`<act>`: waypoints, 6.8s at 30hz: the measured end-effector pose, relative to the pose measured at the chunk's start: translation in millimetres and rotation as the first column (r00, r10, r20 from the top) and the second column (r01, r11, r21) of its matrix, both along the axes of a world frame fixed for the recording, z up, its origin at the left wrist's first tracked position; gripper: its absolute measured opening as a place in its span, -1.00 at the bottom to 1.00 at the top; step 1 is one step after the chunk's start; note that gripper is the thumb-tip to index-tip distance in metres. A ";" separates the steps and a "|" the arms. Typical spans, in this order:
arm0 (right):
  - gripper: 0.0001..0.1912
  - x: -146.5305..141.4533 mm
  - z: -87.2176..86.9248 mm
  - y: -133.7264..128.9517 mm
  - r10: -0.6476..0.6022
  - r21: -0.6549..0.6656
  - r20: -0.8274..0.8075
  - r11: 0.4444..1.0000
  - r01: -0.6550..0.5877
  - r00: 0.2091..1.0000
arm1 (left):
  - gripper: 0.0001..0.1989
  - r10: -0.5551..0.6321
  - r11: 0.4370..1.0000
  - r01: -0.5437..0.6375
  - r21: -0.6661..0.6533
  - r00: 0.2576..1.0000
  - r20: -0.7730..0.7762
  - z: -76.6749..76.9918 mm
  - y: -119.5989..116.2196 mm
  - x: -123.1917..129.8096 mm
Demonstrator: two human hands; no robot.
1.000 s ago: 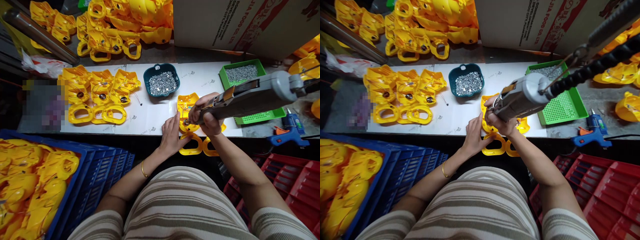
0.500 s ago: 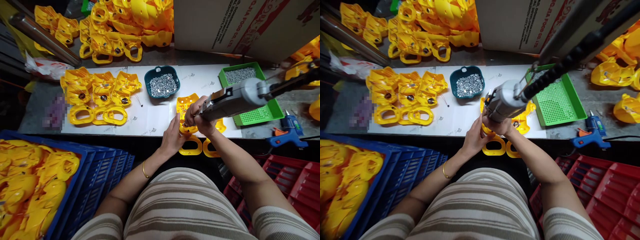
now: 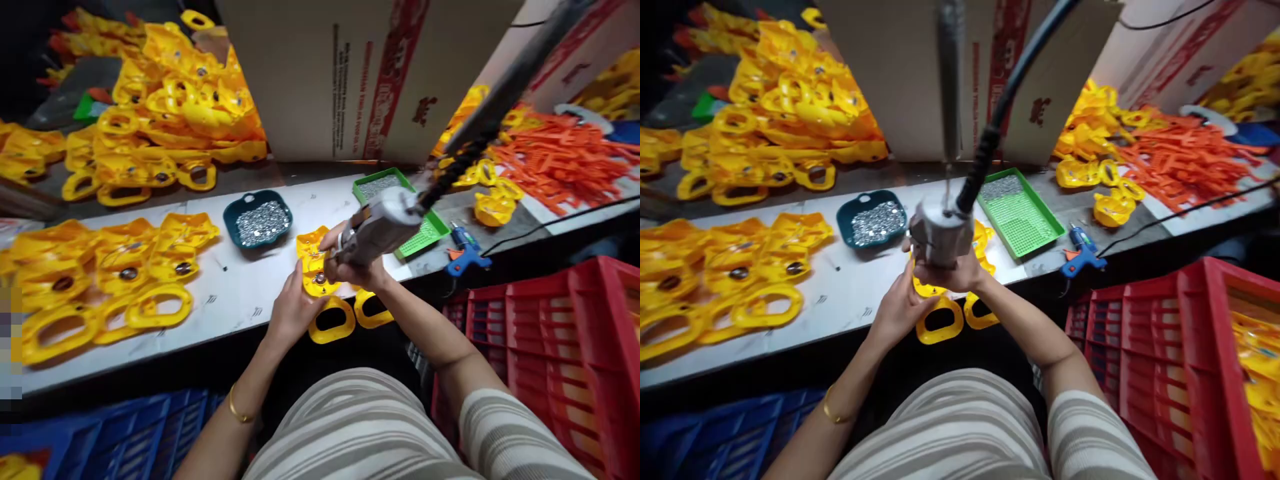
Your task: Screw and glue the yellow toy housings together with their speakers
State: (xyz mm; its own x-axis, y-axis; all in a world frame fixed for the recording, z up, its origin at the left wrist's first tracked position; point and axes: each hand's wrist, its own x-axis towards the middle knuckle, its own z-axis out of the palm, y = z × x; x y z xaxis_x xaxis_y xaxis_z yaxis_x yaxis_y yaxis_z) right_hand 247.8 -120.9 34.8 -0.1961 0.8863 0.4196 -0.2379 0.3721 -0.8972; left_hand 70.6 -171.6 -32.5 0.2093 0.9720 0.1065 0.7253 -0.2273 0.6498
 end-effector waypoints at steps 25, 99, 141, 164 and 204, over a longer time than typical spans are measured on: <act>-0.57 171.2 -63.3 -69.1 -0.983 -0.085 0.137 0.111 0.990 0.122 | -0.83 -0.619 0.558 0.800 0.220 0.578 -0.531 18.8 15.8 -41.8; -0.51 103.7 -32.0 -167.2 0.062 -0.628 0.592 0.660 0.411 0.804 | -0.05 -0.278 0.945 0.326 0.024 0.841 -0.463 31.5 -8.0 66.9; -0.56 115.5 -21.0 -125.8 -0.081 -0.613 0.363 0.729 0.304 0.928 | -0.13 -0.193 0.942 0.280 0.185 0.904 -0.382 31.9 13.1 47.9; -0.49 91.4 -35.7 -44.8 0.055 -0.428 0.701 0.830 0.357 0.711 | -0.14 -0.176 0.977 0.209 0.053 0.916 -0.361 19.8 79.1 40.0; -0.63 86.5 -20.9 -41.9 0.024 -0.318 0.835 0.836 0.447 0.549 | -0.13 -0.185 0.962 0.246 0.118 0.907 -0.379 11.6 81.1 40.2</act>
